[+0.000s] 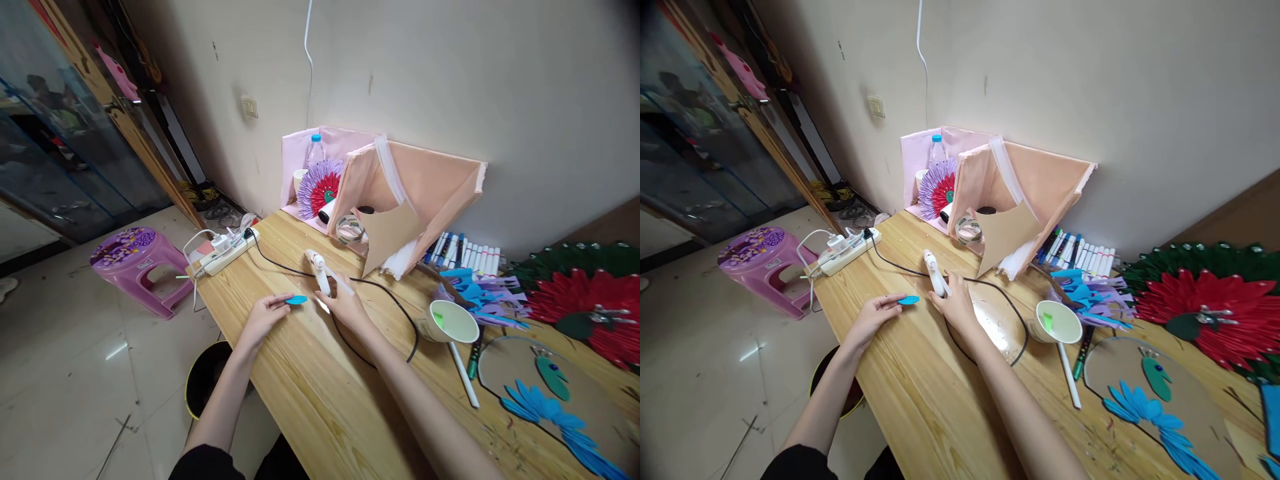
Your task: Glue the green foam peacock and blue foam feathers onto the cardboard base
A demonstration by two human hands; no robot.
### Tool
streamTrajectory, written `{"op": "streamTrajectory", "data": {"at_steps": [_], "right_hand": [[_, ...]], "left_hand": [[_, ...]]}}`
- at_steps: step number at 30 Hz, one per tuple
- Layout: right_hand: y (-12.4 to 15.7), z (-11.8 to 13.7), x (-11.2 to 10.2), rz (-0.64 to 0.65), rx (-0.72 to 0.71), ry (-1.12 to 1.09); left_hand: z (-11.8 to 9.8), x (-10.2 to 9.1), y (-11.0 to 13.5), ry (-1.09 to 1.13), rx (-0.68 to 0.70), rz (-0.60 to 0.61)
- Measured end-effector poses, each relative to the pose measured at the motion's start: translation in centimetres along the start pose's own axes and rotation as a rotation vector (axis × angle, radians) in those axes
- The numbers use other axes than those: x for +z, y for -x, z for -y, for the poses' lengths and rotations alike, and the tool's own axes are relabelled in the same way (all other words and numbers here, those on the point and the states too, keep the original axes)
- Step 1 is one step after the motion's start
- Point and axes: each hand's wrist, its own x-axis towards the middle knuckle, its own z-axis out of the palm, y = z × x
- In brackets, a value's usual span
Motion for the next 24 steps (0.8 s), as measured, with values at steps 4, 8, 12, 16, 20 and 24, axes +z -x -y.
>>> {"op": "streamTrajectory", "data": {"at_steps": [4,8,12,16,20,24], "right_hand": [[-1.1,0.4,1.4,0.009,0.011,0.017],[-1.5,0.7,1.6,0.006,-0.001,-0.033],[-0.2,1.3,0.1,-0.002,0.016,-0.118],[3.1,2.2,-1.9,0.038,0.123,-0.415],[6.2,2.6,-3.1,0.133,0.190,-0.462],[7.5,2.5,-3.3,0.168,0.161,-0.424]], "left_hand": [[0.4,0.1,0.0,-0.009,0.052,-0.062],[0.7,0.0,-0.3,-0.004,0.077,-0.138],[0.7,-0.3,-0.6,0.004,0.096,-0.207],[0.8,-0.6,-0.9,-0.001,0.108,-0.269],[0.9,-0.6,-1.1,-0.012,0.116,-0.300],[0.7,-0.4,-1.1,-0.023,0.131,-0.302]]}}
